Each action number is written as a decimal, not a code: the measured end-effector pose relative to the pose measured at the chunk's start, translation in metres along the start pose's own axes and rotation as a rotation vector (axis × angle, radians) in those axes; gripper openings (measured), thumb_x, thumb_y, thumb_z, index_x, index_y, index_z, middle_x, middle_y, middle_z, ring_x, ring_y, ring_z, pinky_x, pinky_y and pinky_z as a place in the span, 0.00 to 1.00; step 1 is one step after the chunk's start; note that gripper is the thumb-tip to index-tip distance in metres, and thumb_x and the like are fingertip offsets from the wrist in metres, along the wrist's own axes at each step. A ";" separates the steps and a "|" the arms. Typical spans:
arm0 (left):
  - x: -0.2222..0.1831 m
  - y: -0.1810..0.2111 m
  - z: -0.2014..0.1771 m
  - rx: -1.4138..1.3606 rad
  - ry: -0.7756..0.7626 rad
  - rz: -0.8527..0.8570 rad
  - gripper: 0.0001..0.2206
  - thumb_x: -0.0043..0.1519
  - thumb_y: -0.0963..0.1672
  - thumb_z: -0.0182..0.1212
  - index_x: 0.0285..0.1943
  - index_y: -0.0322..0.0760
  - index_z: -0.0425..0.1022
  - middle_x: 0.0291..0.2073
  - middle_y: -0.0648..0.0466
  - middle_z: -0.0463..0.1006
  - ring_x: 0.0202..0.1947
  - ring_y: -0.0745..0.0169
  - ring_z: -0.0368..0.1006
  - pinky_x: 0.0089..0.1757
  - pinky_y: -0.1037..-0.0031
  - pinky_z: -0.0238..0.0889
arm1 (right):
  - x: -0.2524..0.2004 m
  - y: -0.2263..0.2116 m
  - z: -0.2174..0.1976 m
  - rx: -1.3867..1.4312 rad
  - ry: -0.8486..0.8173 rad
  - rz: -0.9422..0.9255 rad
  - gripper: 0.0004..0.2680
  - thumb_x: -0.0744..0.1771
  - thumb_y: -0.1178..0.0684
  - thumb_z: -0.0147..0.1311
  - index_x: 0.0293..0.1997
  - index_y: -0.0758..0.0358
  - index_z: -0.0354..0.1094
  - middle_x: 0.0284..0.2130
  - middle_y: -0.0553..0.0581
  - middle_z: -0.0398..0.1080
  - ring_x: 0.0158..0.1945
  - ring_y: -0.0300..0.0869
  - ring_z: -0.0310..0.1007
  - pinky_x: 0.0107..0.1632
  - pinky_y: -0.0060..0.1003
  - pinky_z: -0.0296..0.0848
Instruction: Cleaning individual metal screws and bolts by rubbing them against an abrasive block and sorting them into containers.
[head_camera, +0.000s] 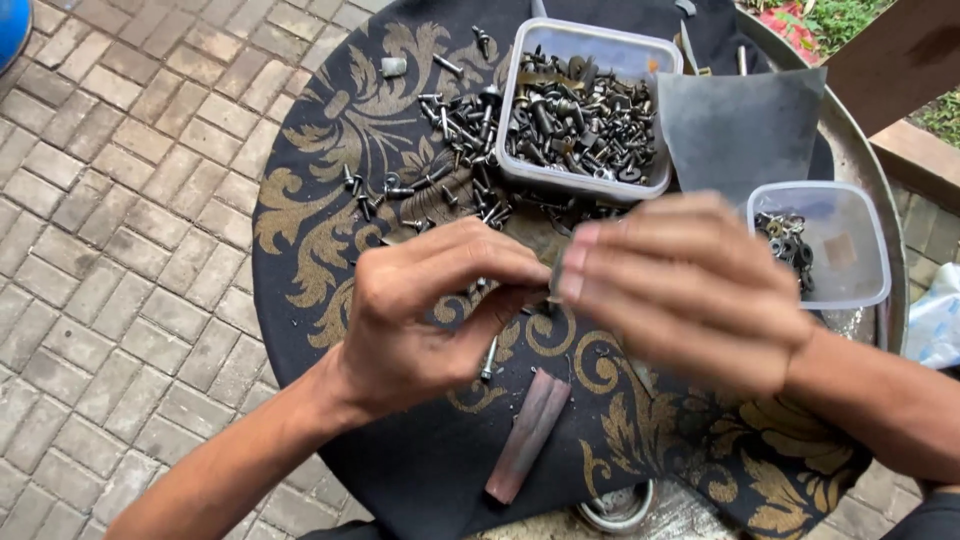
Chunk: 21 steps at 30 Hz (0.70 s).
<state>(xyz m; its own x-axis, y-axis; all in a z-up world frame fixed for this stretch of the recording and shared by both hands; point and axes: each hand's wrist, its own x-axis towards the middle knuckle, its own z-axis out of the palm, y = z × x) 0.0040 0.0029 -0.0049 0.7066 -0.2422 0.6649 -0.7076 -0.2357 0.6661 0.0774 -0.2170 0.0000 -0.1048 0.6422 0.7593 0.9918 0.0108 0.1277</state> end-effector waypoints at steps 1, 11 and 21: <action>0.001 0.000 0.000 -0.001 -0.002 -0.004 0.06 0.60 0.31 0.64 0.42 0.25 0.76 0.36 0.44 0.81 0.36 0.51 0.80 0.43 0.67 0.75 | 0.002 0.003 -0.001 0.002 0.001 0.004 0.04 0.67 0.62 0.64 0.43 0.71 0.76 0.41 0.68 0.77 0.46 0.54 0.79 0.48 0.44 0.82; -0.014 -0.008 0.008 -0.428 0.187 -0.404 0.07 0.60 0.35 0.68 0.46 0.30 0.78 0.40 0.47 0.83 0.42 0.60 0.82 0.48 0.76 0.82 | 0.001 0.004 0.006 0.118 0.096 0.375 0.04 0.69 0.69 0.61 0.46 0.78 0.73 0.38 0.70 0.78 0.38 0.55 0.78 0.44 0.44 0.77; -0.025 -0.028 -0.008 0.076 -0.168 -0.260 0.04 0.60 0.38 0.70 0.38 0.32 0.79 0.33 0.51 0.83 0.31 0.65 0.80 0.38 0.79 0.76 | -0.008 0.014 0.016 0.157 -0.332 0.463 0.08 0.70 0.62 0.59 0.56 0.72 0.73 0.44 0.64 0.78 0.36 0.48 0.78 0.39 0.40 0.79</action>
<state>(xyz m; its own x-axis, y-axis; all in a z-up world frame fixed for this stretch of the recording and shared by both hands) 0.0063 0.0231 -0.0369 0.8575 -0.3153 0.4066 -0.5065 -0.3784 0.7748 0.0930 -0.2096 -0.0149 0.3453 0.8124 0.4699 0.9304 -0.2309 -0.2845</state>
